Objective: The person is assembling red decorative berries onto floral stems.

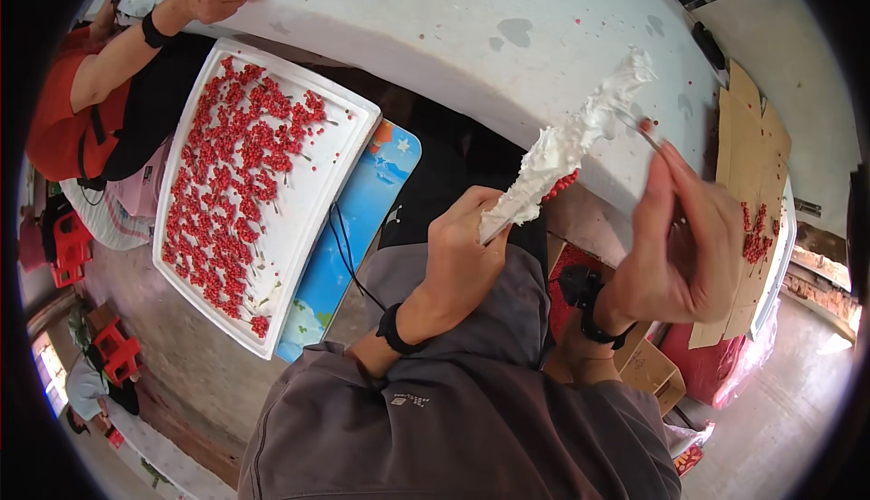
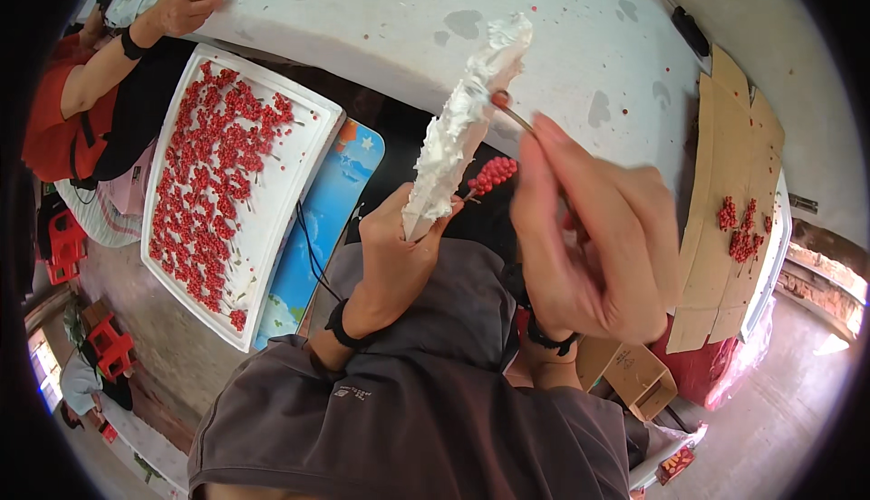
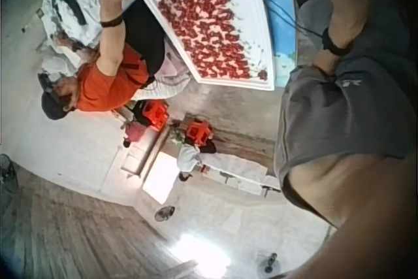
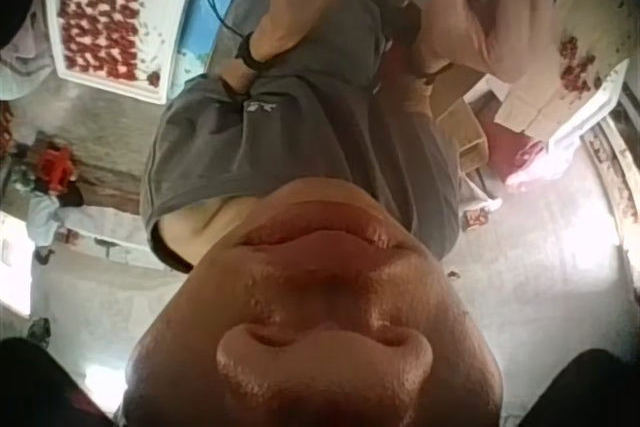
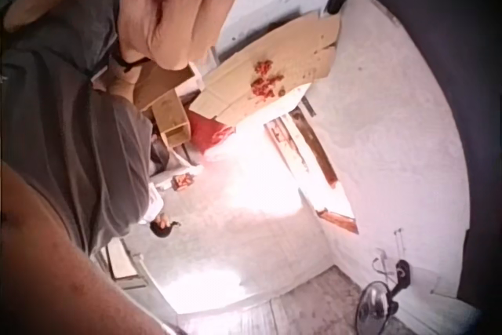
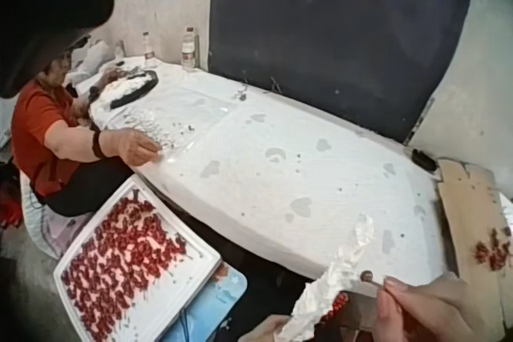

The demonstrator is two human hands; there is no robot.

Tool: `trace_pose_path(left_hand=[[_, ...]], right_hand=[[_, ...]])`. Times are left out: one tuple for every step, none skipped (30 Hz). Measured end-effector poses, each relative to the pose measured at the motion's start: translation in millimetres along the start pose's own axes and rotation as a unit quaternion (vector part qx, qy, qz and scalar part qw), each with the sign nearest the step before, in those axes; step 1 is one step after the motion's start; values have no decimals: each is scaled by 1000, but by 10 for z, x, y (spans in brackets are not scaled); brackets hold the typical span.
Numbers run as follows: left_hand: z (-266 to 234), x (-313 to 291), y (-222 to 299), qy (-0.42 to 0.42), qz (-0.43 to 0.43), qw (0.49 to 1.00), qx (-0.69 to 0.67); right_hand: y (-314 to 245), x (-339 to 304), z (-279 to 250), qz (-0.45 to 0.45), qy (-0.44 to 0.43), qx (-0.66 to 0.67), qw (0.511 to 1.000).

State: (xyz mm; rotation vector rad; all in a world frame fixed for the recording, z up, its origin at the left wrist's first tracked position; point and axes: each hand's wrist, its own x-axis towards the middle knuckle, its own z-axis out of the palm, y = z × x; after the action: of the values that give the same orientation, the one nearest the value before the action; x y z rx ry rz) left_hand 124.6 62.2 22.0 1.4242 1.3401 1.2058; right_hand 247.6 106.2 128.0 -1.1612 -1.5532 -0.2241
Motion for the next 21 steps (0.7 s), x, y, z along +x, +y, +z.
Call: trace_pose_path(left_hand=[[-11, 7, -5, 1, 19, 1000, 17], [-18, 8, -15, 1, 18, 1000, 16], [-23, 7, -28, 5, 20, 999, 26], [-27, 5, -39, 10, 22, 999, 36], [-32, 5, -50, 15, 24, 999, 46], [-35, 9, -54, 15, 22, 999, 46], [-38, 16, -54, 20, 22, 998, 49], [-41, 22, -52, 24, 22, 998, 51], [-44, 26, -51, 29, 22, 998, 54], [-43, 33, -49, 28, 22, 998, 53], [-44, 38, -47, 31, 21, 998, 52], [-45, 41, -46, 34, 20, 998, 50], [-47, 42, -46, 37, 19, 998, 49], [-50, 40, -50, 35, 18, 998, 49], [-53, 32, -55, 37, 18, 998, 52], [-58, 23, -64, 38, 17, 998, 55], [-65, 13, -75, 39, 15, 997, 59], [-66, 18, -96, 39, 12, 997, 62], [-59, 42, -129, 28, 3, 999, 43], [-34, 52, -145, 11, -7, 1000, 22], [-15, 51, -150, -5, -18, 1000, 0]], right_hand=[[-32, 16, 16, 16, -31, -14, 999], [-48, 21, 23, 32, -62, -28, 997], [-49, 12, 16, 33, -64, -28, 997], [-46, -6, 4, 29, -65, -24, 997], [-45, -26, -5, 26, -66, -20, 997], [-50, -30, -4, 23, -68, -16, 997], [-51, -30, -5, 23, -68, -16, 997], [-54, -23, -8, 18, -68, -17, 997], [-61, -12, -9, 12, -68, -19, 997], [-63, -3, -9, 6, -67, -21, 998], [-64, -1, -9, 6, -67, -22, 997], [-68, -1, -7, 16, -66, -29, 997], [-72, -4, -6, 27, -64, -37, 997], [-77, -8, -6, 38, -63, -44, 996], [-79, -15, -7, 39, -64, -44, 996], [-76, -28, -11, 46, -52, -50, 996], [-70, -43, -16, 53, -40, -56, 996], [-63, -58, -22, 62, -29, -61, 996], [-35, -68, -34, 66, -31, -59, 996], [8, -71, -96, 92, 20, -62, 994], [57, -74, -165, 119, 72, -66, 988]])
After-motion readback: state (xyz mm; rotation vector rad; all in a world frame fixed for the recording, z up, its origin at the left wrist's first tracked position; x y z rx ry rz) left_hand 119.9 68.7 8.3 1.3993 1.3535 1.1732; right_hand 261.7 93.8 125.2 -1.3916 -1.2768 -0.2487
